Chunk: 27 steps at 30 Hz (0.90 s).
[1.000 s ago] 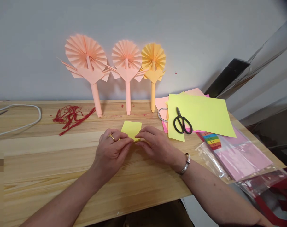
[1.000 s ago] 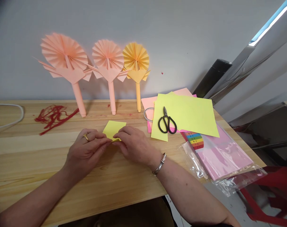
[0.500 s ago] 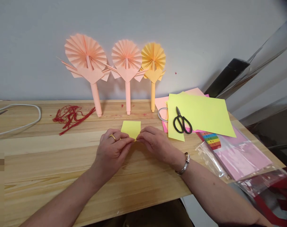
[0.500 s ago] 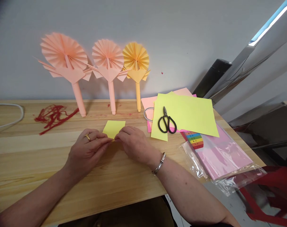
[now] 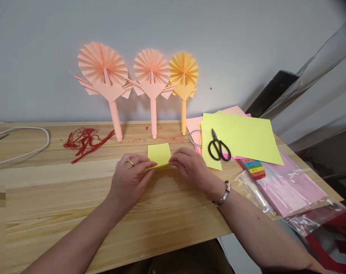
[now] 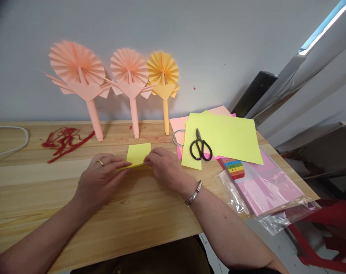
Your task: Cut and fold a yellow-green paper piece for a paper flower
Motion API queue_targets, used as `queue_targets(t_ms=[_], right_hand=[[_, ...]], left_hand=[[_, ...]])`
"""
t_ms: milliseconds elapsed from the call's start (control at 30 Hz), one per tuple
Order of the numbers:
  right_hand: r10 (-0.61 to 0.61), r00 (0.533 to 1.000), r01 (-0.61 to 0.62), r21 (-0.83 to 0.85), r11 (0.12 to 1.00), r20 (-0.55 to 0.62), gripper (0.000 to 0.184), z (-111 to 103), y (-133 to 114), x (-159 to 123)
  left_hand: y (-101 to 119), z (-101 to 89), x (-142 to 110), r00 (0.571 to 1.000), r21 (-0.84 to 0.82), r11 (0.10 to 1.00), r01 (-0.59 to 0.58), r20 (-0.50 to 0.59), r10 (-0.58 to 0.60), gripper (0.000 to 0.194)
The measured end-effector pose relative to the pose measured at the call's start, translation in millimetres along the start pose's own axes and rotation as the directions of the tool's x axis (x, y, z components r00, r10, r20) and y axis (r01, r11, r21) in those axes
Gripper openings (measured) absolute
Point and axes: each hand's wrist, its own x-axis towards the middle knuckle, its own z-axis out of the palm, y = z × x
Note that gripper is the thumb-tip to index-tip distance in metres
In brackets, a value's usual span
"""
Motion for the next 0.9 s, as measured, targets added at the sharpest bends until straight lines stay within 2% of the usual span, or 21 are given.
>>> queue_targets(t_ms=[267,900], right_hand=[[0.004,1.0,-0.004,-0.001,1.0,-0.012,0.016,0.0,2.8,-0.1],[0.008,1.0,-0.008,0.016,1.0,-0.018,0.016,0.2,3.4,-0.1]], left_hand=[[0.4,-2.8,2.4,1.0,0.021,1.0,0.003,-0.031,-0.002,0.015],[0.7,-2.9,0.7,0.996,0.002,0.996,0.09,-0.021,-0.09,0.013]])
